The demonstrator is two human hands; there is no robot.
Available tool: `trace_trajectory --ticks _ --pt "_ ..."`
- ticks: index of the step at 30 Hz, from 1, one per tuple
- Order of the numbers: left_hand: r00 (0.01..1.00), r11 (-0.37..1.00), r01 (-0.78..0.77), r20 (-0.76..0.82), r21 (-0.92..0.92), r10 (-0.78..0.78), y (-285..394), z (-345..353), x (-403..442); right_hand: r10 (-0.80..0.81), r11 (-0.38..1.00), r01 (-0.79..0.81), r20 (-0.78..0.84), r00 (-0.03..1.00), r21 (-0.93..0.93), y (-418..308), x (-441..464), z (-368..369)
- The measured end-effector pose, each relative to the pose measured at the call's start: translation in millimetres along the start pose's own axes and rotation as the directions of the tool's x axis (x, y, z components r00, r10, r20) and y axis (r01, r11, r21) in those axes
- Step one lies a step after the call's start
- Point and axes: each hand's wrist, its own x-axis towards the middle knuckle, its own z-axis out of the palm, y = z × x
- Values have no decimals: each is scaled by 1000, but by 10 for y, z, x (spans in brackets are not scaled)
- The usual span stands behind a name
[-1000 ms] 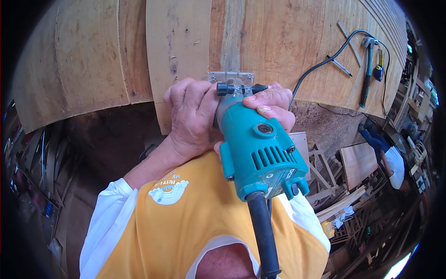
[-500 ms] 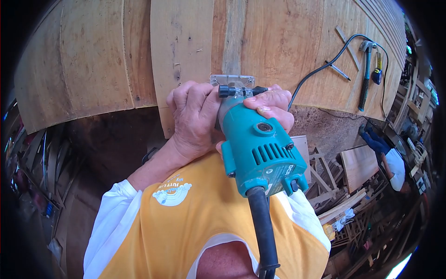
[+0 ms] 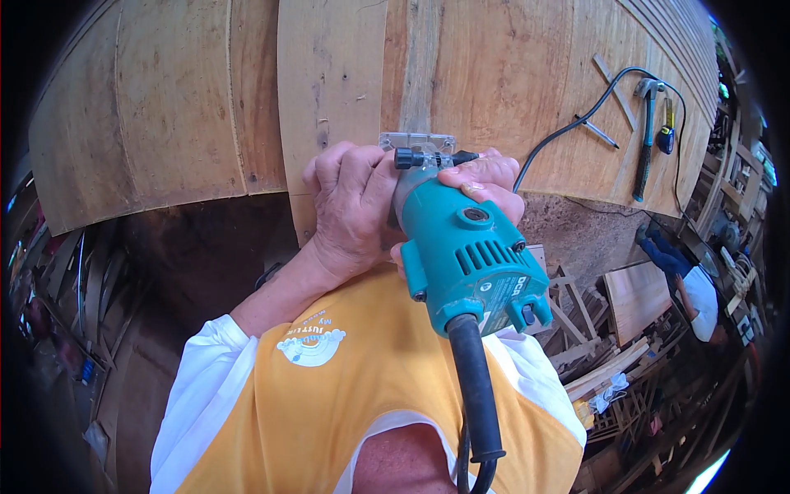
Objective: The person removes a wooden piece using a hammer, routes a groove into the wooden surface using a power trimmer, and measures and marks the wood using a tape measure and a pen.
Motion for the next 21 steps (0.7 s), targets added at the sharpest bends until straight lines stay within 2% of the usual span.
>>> trace_trajectory --ticks 8,11,14,16,21 --pt "1000 997 7 2 73 -8 25 -5 16 39 999 -38 -35 999 19 -47 60 50" --pt "998 999 47 38 15 -48 47 -39 56 39 999 -39 -14 999 20 4 60 20" --pt "1000 993 -1 -11 116 3 2 -2 87 40 999 -40 1 999 -5 21 81 7" --pt "999 998 35 28 53 -37 16 -21 97 61 998 -60 12 998 -30 -34 117 2" --pt "999 997 27 23 69 -29 -30 25 106 -11 1000 11 31 999 -6 213 -10 -26"
